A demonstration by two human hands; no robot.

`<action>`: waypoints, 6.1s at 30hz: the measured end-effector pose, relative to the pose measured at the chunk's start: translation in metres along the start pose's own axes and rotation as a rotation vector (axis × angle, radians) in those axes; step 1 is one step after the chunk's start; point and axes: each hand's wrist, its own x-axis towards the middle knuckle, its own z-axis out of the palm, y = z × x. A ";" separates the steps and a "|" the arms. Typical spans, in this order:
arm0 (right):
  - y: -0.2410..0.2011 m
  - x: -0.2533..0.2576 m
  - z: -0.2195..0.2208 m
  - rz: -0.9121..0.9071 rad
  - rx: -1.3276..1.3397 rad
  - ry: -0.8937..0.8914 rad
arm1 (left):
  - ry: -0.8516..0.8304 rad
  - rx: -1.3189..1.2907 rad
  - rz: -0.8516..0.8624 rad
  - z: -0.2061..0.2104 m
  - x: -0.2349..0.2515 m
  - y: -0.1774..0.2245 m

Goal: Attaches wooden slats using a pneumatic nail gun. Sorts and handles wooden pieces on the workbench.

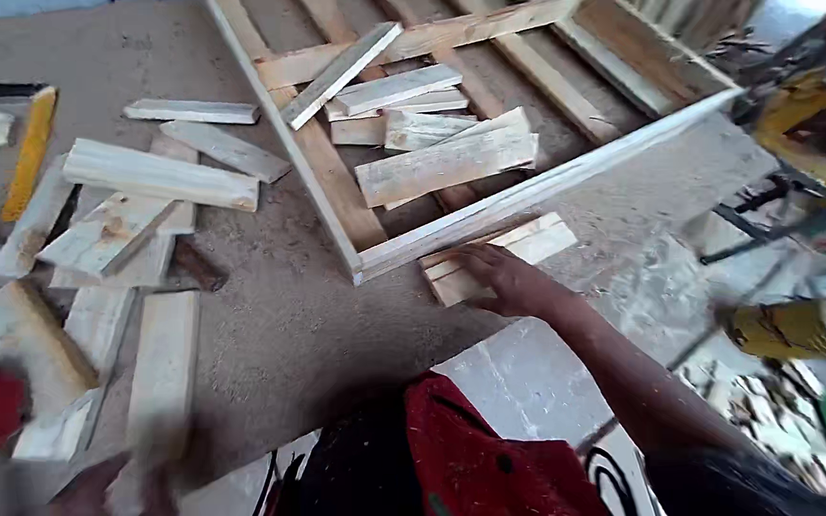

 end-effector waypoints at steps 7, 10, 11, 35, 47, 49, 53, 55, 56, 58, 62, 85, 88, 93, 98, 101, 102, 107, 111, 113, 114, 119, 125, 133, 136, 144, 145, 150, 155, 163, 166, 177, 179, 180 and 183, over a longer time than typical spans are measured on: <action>0.010 0.012 0.049 -0.197 0.056 0.184 | -0.157 0.122 -0.145 0.056 0.004 0.063; -0.061 0.026 0.056 -0.312 0.164 0.228 | -0.052 0.257 -0.305 0.035 0.025 0.053; -0.090 0.035 0.059 -0.341 0.196 0.230 | -0.045 0.283 -0.358 0.031 0.033 0.042; -0.298 0.085 0.086 -0.463 0.288 0.658 | -0.171 -0.024 0.172 -0.034 0.054 -0.030; -0.233 0.133 0.084 -0.287 0.099 0.044 | -0.392 -0.149 0.179 0.016 0.043 -0.051; -0.226 0.135 0.090 -0.371 0.095 0.098 | -0.378 -0.164 0.198 0.024 0.039 -0.062; -0.217 0.147 0.107 -0.470 0.135 0.228 | -0.437 -0.217 0.133 0.021 0.059 -0.064; -0.220 0.158 0.106 -0.440 0.145 0.249 | -0.363 -0.213 0.080 0.021 0.066 -0.064; -0.222 0.163 0.105 -0.425 0.150 0.254 | -0.321 -0.203 0.050 0.021 0.067 -0.064; -0.226 0.167 0.104 -0.406 0.161 0.260 | -0.259 -0.196 -0.019 0.019 0.064 -0.062; -0.222 0.159 0.104 -0.378 0.189 0.250 | -0.181 -0.446 -0.126 0.022 0.043 -0.054; -0.227 0.158 0.090 -0.207 0.259 0.120 | -0.027 -0.380 -0.149 0.043 0.032 -0.055; -0.221 0.146 0.098 -0.235 0.267 0.147 | 0.025 -0.374 -0.183 0.047 0.021 -0.052; -0.227 0.142 0.099 -0.216 0.196 0.149 | 0.063 -0.430 -0.210 0.051 0.020 -0.056; -0.230 0.144 0.096 -0.231 0.110 0.148 | 0.076 -0.519 -0.249 0.051 0.023 -0.058; -0.230 0.145 0.096 -0.232 0.093 0.141 | 0.076 -0.529 -0.260 0.050 0.024 -0.058; -0.230 0.145 0.095 -0.234 0.091 0.137 | 0.080 -0.531 -0.263 0.050 0.024 -0.058; -0.231 0.149 0.091 -0.206 0.084 0.107 | 0.079 -0.537 -0.286 0.051 0.025 -0.057; -0.231 0.154 0.091 -0.227 0.109 0.094 | 0.062 -0.529 -0.273 0.047 0.028 -0.060; -0.233 0.151 0.090 -0.239 0.161 0.090 | 0.042 -0.547 -0.260 0.046 0.026 -0.060; -0.234 0.151 0.091 -0.251 0.179 0.094 | 0.045 -0.554 -0.249 0.046 0.027 -0.061; -0.228 0.156 0.096 -0.321 0.229 0.135 | 0.059 -0.596 -0.262 0.046 0.029 -0.057; -0.226 0.160 0.098 -0.349 0.256 0.163 | 0.030 -0.638 -0.319 0.039 0.032 -0.051; -0.225 0.159 0.100 -0.356 0.307 0.180 | 0.024 -0.592 -0.310 0.034 0.026 -0.046; -0.226 0.161 0.100 -0.345 0.308 0.167 | 0.053 -0.507 -0.269 0.037 0.016 -0.046; -0.253 0.164 0.078 -0.208 0.110 0.045 | 0.110 -0.359 -0.242 0.048 0.017 -0.054; -0.266 0.169 0.076 -0.209 0.094 0.054 | 0.110 -0.353 -0.235 0.048 0.018 -0.055; -0.342 0.211 0.094 -0.266 0.205 0.087 | 0.087 -0.346 -0.191 0.048 0.020 -0.059; -0.357 0.224 0.109 -0.275 0.178 0.064 | 0.052 -0.469 -0.179 0.042 0.017 -0.065; -0.356 0.224 0.113 -0.275 0.178 0.111 | -0.033 -0.529 -0.141 0.035 0.016 -0.074; -0.355 0.223 0.114 -0.276 0.185 0.127 | -0.167 -0.475 -0.095 0.020 0.018 -0.078; -0.348 0.210 0.106 -0.274 0.205 0.130 | -0.191 -0.442 -0.062 0.007 0.017 -0.070; -0.350 0.221 0.117 -0.317 0.204 0.155 | -0.027 -0.178 -0.032 -0.018 0.024 -0.083; -0.347 0.221 0.124 -0.328 0.207 0.182 | 0.078 -0.049 -0.053 -0.035 0.025 -0.092; -0.341 0.218 0.130 -0.301 0.224 0.230 | 0.045 0.207 -0.312 -0.088 0.031 -0.111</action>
